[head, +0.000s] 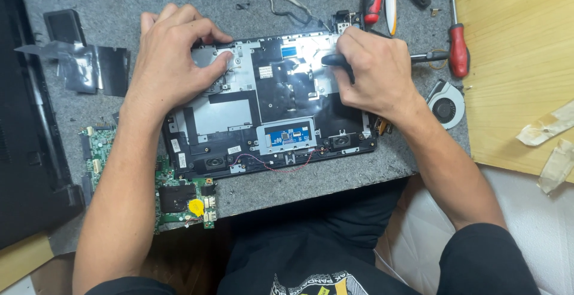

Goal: Cleaning and reassembling internal components of a laptop, including the motherboard and cooling area.

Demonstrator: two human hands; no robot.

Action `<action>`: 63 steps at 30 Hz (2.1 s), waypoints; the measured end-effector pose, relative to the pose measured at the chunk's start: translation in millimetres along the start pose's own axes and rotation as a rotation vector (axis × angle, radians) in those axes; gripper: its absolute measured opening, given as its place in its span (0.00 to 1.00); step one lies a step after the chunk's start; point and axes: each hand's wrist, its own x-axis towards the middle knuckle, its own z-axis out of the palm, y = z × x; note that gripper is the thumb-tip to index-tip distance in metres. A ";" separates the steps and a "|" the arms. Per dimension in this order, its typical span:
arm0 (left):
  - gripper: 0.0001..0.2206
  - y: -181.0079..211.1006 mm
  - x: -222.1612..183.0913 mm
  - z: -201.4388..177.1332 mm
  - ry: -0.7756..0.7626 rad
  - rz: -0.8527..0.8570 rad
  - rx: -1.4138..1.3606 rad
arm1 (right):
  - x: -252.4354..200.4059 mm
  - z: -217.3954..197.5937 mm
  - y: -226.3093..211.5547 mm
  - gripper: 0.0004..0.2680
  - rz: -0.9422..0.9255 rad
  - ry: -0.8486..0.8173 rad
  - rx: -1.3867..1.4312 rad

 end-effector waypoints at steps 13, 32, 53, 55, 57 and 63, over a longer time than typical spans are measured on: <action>0.08 3.2 -0.1 -0.7 -0.011 -0.035 -0.003 | 3.0 5.3 1.6 0.11 0.063 0.067 -0.020; 0.09 6.7 -1.2 -4.5 0.013 -0.098 -0.059 | 8.5 2.2 3.8 0.04 0.043 -0.007 0.082; 0.09 2.9 1.1 -3.9 -0.005 -0.116 -0.081 | 4.7 -4.1 2.1 0.05 0.029 0.028 0.097; 0.09 3.3 -2.8 -1.4 0.005 -0.119 -0.086 | 1.4 -3.5 1.1 0.05 0.005 0.002 0.103; 0.09 4.0 -0.6 -3.5 0.017 -0.112 -0.084 | 2.3 3.8 7.5 0.06 0.024 0.047 0.051; 0.09 9.3 1.7 -8.0 -0.007 -0.149 -0.078 | 2.0 12.0 15.4 0.05 -0.005 -0.021 0.133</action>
